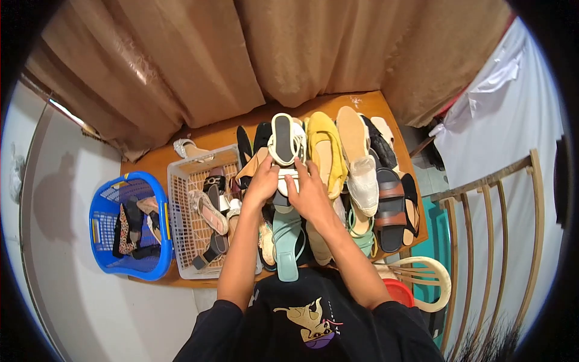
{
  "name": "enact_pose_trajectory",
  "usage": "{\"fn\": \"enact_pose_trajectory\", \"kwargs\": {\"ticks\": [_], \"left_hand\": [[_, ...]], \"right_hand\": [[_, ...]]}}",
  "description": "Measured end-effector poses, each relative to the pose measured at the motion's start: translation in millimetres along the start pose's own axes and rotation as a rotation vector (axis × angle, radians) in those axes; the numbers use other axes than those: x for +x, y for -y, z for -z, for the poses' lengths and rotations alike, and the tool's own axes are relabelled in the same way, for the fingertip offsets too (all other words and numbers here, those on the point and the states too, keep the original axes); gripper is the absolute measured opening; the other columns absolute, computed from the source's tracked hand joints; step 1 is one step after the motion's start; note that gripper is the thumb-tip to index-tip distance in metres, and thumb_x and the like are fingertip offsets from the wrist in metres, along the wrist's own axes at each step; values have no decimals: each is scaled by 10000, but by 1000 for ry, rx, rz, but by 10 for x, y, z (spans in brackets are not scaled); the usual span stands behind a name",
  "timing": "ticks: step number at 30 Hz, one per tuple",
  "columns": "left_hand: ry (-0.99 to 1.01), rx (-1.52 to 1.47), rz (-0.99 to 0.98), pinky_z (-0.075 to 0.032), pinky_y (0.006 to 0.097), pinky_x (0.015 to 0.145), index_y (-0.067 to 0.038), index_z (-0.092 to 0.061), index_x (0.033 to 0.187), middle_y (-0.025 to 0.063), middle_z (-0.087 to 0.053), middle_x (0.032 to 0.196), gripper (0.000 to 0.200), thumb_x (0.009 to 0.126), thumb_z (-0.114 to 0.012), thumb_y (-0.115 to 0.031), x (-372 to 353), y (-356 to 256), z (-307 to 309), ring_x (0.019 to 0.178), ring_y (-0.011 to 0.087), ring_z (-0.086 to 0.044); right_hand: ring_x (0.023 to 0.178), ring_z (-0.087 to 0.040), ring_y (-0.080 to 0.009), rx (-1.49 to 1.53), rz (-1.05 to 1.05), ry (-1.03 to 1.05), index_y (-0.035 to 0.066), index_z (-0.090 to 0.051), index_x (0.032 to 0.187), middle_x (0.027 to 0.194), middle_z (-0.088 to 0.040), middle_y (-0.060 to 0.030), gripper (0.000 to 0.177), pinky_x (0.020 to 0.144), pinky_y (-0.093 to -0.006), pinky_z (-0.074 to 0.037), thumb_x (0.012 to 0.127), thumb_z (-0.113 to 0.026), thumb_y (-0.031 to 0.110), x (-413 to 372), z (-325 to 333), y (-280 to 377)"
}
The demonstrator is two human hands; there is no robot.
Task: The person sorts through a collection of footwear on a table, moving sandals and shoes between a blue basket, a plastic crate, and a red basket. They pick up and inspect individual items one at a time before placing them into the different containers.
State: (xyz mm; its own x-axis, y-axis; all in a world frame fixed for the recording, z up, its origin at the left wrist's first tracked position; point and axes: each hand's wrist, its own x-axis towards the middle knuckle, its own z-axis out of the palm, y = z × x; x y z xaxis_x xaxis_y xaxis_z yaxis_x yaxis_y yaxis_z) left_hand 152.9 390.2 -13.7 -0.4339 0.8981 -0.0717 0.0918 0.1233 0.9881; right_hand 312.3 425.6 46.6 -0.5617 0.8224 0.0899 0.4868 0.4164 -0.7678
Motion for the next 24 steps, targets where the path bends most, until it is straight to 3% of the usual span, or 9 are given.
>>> {"fn": "enact_pose_trajectory", "kwargs": {"ticks": [2, 5, 7, 10, 12, 13, 17, 21, 24], "left_hand": [[113, 373, 179, -442, 333, 1015, 18, -514, 1413, 173, -625, 1317, 466, 993, -508, -184, -158, -534, 162, 1200, 226, -570], [123, 474, 476, -453, 361, 1021, 1, -506, 1433, 188, -578, 1381, 496, 989, -570, -212, -107, -969, 209, 1185, 228, -583], [-242, 205, -114, -409, 395, 1084, -42, -520, 1430, 256, -511, 1446, 525, 967, -626, -265, -12, -817, 123, 1332, 348, -524], [-227, 163, -306, -334, 408, 1153, -74, -512, 1453, 237, -413, 1527, 547, 952, -665, -232, 216, -250, -41, 1417, 351, -416], [-222, 106, -287, -284, 399, 1181, -85, -484, 1477, 216, -368, 1556, 612, 911, -706, -161, 200, -176, -159, 1448, 356, -357], [-228, 143, -286, -286, 399, 1181, -87, -477, 1482, 219, -371, 1553, 639, 893, -717, -141, 207, -150, -159, 1446, 351, -361], [-169, 50, -280, -311, 379, 1169, -34, -421, 1502, 228, -383, 1545, 743, 821, -718, -43, 272, -95, -132, 1423, 339, -397], [-146, 98, -281, -334, 365, 1158, 2, -336, 1537, 240, -371, 1551, 819, 798, -689, -7, 303, -122, -167, 1408, 347, -421], [-161, 284, -315, -355, 369, 1145, -9, -286, 1565, 230, -392, 1537, 852, 806, -672, -26, 272, -174, -248, 1396, 328, -440]], "right_hand": [[1085, -606, -519, -113, 8, -15, -30, -523, 1379, 1345, -505, -327, 537, 906, -543, -523, 975, -591, 317, -17, 41, 52], [932, -649, -517, -149, 60, -59, -34, -514, 1361, 1364, -486, -310, 539, 784, -547, -555, 965, -603, 321, -33, -40, 0], [849, -670, -511, -164, 100, -102, -33, -493, 1373, 1371, -472, -299, 559, 702, -547, -571, 961, -608, 327, -60, -8, 71], [998, -632, -519, -110, 47, 31, -13, -427, 1441, 1398, -448, -301, 661, 821, -559, -554, 928, -656, 335, -138, 170, 301], [1250, -494, -488, -307, 314, 23, -5, -359, 1490, 1455, -406, -284, 757, 1047, -555, -439, 902, -696, 334, -304, 194, 331], [1347, -369, -510, -259, 277, 66, 0, -334, 1511, 1486, -376, -275, 814, 1136, -562, -339, 847, -751, 221, -363, 160, 305], [1383, -328, -530, -98, 320, 58, -24, -331, 1499, 1535, -326, -264, 858, 1157, -582, -300, 756, -760, -13, -383, 31, 69], [1302, -451, -508, -227, 323, 26, -38, -340, 1482, 1552, -303, -271, 803, 1059, -561, -425, 765, -699, -73, -426, 21, 93], [1078, -603, -484, -39, 163, 138, -86, -327, 1470, 1552, -277, -299, 829, 895, -512, -530, 696, -615, -161, -455, -42, -8]]}}
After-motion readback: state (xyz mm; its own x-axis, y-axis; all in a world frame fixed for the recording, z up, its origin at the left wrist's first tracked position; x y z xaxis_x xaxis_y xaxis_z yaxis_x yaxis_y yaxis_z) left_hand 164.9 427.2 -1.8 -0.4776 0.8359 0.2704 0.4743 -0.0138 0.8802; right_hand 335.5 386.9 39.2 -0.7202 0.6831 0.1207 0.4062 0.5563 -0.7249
